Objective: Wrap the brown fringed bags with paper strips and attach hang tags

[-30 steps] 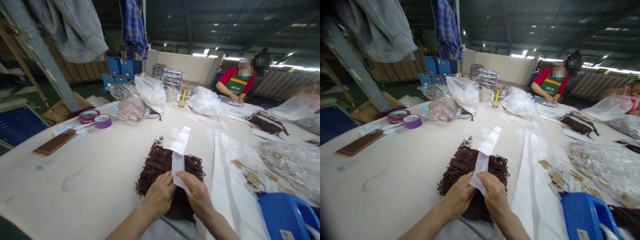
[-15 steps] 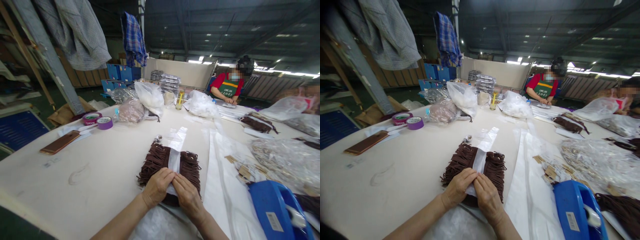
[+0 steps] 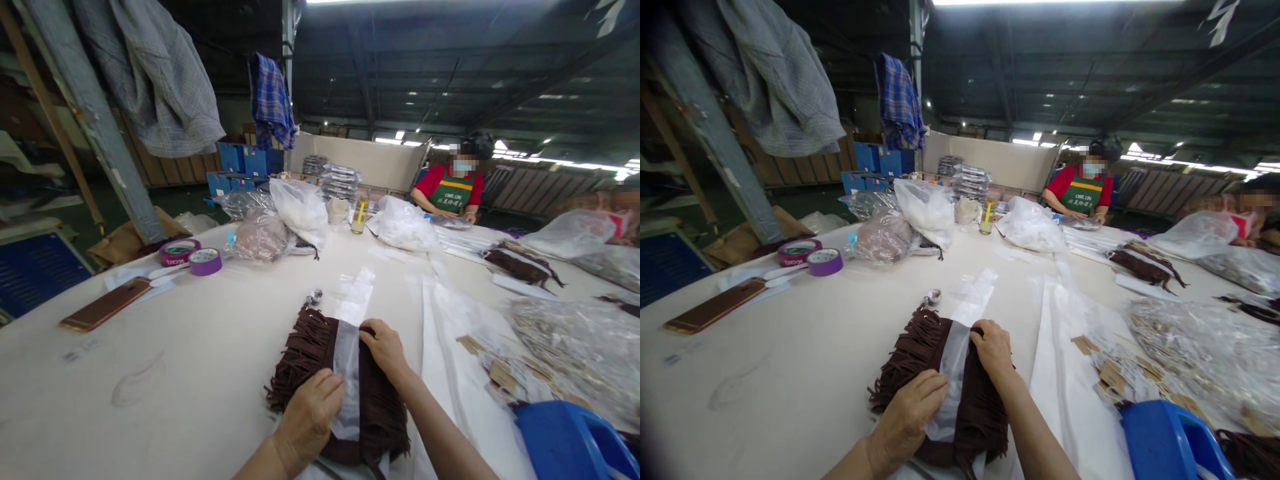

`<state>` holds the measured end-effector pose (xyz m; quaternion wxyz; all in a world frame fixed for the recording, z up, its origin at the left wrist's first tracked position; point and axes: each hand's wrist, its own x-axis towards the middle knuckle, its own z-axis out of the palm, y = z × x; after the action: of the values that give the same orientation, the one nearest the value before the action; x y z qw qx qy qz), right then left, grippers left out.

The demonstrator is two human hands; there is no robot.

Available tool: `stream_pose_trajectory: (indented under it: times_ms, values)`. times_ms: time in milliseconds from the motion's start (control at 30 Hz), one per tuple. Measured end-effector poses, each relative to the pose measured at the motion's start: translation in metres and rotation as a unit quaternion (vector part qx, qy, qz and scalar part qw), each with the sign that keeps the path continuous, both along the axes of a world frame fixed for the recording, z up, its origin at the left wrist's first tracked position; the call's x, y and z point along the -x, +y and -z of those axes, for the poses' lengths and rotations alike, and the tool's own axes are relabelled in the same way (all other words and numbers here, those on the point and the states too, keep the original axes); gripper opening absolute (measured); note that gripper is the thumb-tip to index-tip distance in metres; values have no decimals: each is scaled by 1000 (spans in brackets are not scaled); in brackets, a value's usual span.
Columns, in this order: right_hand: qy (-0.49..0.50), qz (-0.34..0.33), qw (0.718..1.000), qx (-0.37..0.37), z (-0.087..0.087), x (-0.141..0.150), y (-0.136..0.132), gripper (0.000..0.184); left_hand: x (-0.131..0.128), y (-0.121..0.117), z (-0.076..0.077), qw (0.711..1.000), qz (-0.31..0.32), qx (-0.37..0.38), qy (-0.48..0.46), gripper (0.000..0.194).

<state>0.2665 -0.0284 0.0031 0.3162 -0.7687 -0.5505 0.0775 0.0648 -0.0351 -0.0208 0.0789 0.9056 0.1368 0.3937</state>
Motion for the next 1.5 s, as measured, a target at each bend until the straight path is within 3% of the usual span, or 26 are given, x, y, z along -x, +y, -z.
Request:
stream_pose_trajectory:
  times_ms: [200,300,433,567,633,733,800,933,1067,1233,1400,1500]
  values:
    - [9,111,991,72,26,0,20,19,1,-1,13,999,-17,-37,11,40]
    - [9,119,990,77,28,1,26,17,3,-1,14,998,-20,-43,31,39]
    - [41,74,996,40,18,-5,20,21,5,0,14,998,-15,-45,32,37]
    - [57,22,998,-29,1,5,-19,27,5,-1,13,999,-12,-38,22,35]
    - [48,-48,996,-63,-5,20,-46,31,6,-1,10,999,-10,-34,12,35]
    - [-1,-173,980,-102,-4,47,-81,52,8,-1,4,1000,0,-19,0,35]
    - [-48,-195,971,-131,2,59,-92,55,9,-1,2,1000,1,-17,-5,33]
    - [-103,-180,954,-216,15,69,-94,33,10,-1,4,1000,6,-7,-10,29]
    - [-114,-210,935,-261,18,73,-94,27,10,1,5,998,26,56,-24,28]
    - [-140,-260,921,-253,15,74,-97,22,13,10,0,990,67,123,-33,30]
    - [-153,-279,917,-241,12,76,-98,21,22,18,-3,971,189,145,-13,27]
    - [-152,-273,923,-225,9,80,-100,19,24,20,-4,966,188,177,-22,30]
